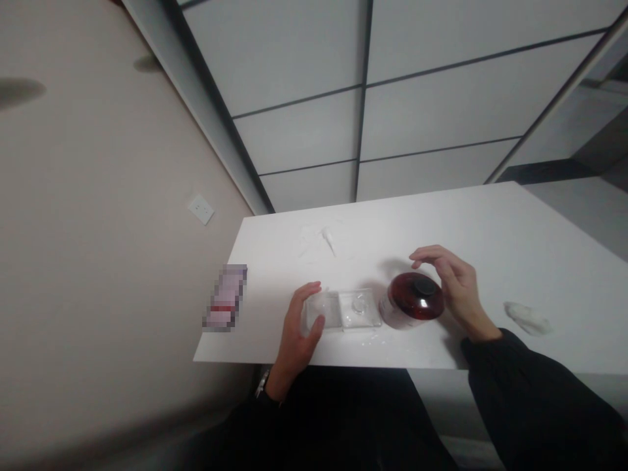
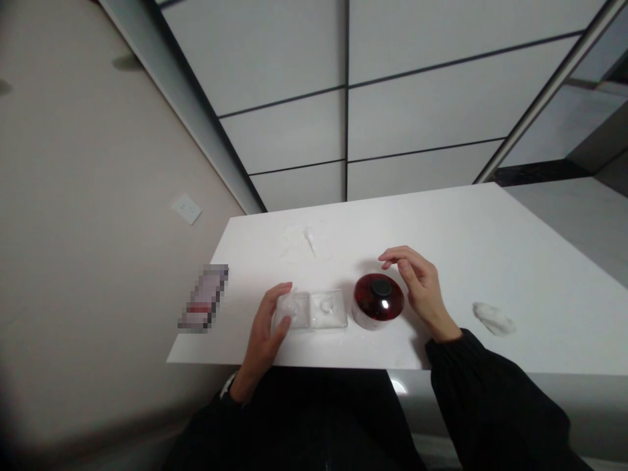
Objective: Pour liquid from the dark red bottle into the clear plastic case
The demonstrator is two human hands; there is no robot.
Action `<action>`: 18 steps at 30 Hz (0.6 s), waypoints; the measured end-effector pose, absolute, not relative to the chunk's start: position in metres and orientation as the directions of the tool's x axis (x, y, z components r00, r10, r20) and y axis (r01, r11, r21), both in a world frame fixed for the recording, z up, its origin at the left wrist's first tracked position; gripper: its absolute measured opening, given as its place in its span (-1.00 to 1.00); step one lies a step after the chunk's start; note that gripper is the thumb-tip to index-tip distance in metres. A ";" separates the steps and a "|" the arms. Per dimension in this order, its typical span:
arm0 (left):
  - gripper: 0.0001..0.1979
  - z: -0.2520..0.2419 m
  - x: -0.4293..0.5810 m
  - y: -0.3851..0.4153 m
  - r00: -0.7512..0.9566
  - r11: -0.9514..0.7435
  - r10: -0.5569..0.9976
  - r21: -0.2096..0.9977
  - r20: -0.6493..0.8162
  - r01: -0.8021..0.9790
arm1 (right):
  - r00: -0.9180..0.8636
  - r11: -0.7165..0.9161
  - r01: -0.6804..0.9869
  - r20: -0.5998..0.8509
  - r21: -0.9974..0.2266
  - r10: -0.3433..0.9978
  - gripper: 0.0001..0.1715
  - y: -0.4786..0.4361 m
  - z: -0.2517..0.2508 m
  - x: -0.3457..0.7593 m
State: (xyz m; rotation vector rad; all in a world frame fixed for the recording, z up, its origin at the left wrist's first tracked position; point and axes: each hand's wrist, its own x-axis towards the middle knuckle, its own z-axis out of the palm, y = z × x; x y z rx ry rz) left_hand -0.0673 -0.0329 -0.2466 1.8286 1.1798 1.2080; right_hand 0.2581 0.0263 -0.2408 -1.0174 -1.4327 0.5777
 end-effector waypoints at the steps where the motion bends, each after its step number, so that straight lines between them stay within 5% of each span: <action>1: -0.59 -0.246 -0.066 -0.033 0.170 -0.385 0.922 0.866 0.347 0.321 | 0.107 0.489 0.243 0.524 -0.838 0.845 -0.50 0.026 -0.240 0.258; 18: -0.55 -0.246 -0.064 -0.025 0.224 -0.367 0.925 0.873 0.306 0.322 | 0.104 0.497 0.247 0.532 -0.832 0.840 -0.50 0.025 -0.238 0.257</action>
